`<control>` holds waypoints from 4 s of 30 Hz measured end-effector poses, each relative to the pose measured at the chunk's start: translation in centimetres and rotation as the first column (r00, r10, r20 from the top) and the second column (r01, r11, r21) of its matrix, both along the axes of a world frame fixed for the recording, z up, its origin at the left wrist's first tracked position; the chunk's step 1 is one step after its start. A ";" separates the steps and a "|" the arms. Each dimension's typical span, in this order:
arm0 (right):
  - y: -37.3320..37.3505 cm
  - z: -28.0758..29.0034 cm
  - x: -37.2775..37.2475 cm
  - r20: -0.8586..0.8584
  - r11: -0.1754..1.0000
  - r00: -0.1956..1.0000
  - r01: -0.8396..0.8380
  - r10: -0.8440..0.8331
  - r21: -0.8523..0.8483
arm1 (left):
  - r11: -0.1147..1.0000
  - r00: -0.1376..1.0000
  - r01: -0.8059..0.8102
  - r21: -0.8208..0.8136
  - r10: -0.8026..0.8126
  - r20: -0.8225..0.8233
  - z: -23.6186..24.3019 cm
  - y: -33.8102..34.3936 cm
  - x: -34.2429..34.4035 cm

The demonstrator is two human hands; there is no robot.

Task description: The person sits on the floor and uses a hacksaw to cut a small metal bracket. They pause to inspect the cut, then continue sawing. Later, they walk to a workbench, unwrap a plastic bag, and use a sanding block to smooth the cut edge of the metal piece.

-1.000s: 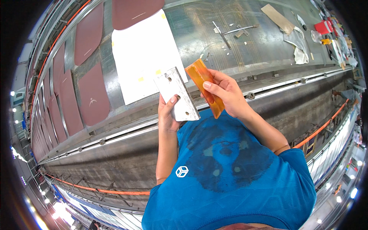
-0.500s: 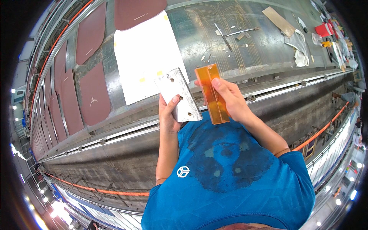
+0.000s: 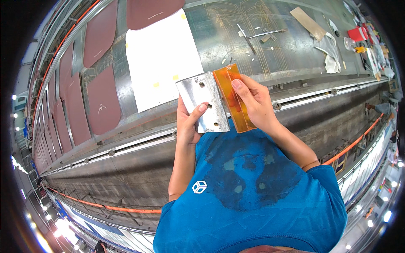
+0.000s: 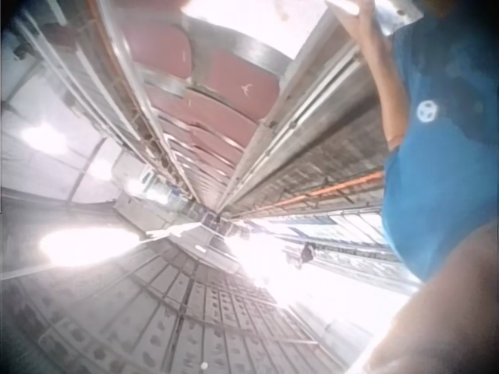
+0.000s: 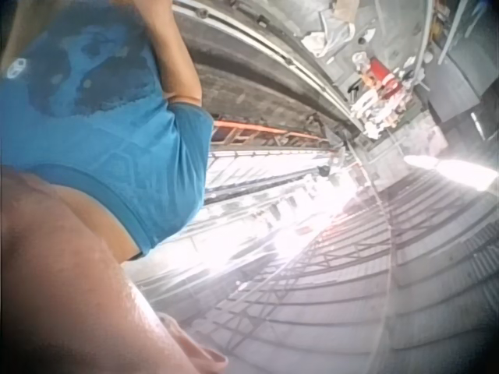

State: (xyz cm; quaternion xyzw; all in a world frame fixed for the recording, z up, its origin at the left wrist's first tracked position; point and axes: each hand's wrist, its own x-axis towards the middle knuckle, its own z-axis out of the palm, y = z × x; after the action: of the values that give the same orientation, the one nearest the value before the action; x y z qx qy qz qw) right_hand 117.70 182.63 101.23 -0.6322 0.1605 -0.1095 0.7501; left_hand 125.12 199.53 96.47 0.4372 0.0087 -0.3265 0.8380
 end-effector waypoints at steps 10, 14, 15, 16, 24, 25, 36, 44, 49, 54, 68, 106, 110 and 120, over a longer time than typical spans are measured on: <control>-0.2 -0.3 0.3 -0.024 1.000 1.000 0.013 -0.014 -0.017 | 0.992 0.997 -0.003 0.130 -0.007 0.079 0.7 -0.1 -0.3; -0.5 -0.8 0.3 -0.093 1.000 0.996 -0.008 0.009 0.016 | 0.986 0.996 -0.020 0.168 0.005 0.090 1.4 -0.4 -0.6; -0.4 -0.9 0.4 -0.093 1.000 0.996 -0.001 0.003 0.022 | 0.983 0.996 -0.025 0.182 0.008 0.093 1.5 -0.5 -0.6; -0.3 -0.9 0.5 -0.093 1.000 0.996 0.006 -0.003 0.028 | 0.978 0.993 -0.028 0.205 0.003 0.119 1.6 -0.5 -0.6; -0.3 -0.9 0.8 -0.097 0.999 0.995 -0.018 0.015 -0.037 | 0.970 0.978 -0.018 0.243 -0.033 0.207 1.2 0.0 -0.4; -0.3 -0.9 0.8 -0.097 0.999 0.995 -0.021 0.017 -0.039 | 0.973 0.982 0.006 0.230 -0.049 0.182 1.2 0.0 -0.4; -1.0 0.2 -1.6 0.046 0.976 0.977 -0.202 0.206 -0.087 | 0.969 0.943 0.142 0.204 -0.195 0.270 1.1 2.3 0.0; -2.5 0.3 -2.8 0.061 0.928 0.940 -0.320 0.337 -0.188 | 0.930 0.843 0.276 0.244 -0.356 0.402 1.6 2.7 0.3; -0.3 0.3 -1.7 0.040 0.994 0.995 -0.096 0.094 0.057 | 0.981 0.973 0.071 0.179 -0.108 0.206 2.3 1.0 -1.1; -0.4 -0.9 -0.9 -0.011 0.988 0.995 -0.098 0.100 0.115 | 0.996 0.976 -0.029 0.089 0.008 0.218 1.4 -0.9 -1.0; -1.8 0.5 -0.5 0.048 0.990 0.990 -0.138 0.136 0.030 | 0.977 0.977 0.214 -0.008 -0.214 -0.002 -0.1 -0.8 -1.2; -0.5 3.1 3.7 0.052 0.965 0.991 -0.105 0.121 -0.241 | 0.991 0.920 -0.102 0.089 0.060 0.388 -0.8 -0.7 -0.3; 0.6 3.6 3.7 -0.031 0.906 0.979 -0.198 0.201 -0.375 | 0.953 0.819 -0.235 0.194 0.086 0.567 -0.7 -0.3 0.6; 0.5 3.8 3.3 -0.102 0.822 0.973 -0.229 0.207 -0.522 | 0.956 0.848 -0.239 0.172 0.120 0.516 1.3 -0.8 0.5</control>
State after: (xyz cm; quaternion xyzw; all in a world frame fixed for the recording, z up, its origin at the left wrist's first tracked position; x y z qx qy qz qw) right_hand 121.04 183.17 105.08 -0.8306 0.0659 -0.0503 0.5506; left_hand 125.64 198.70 97.80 0.5978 -0.1299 -0.1185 0.7821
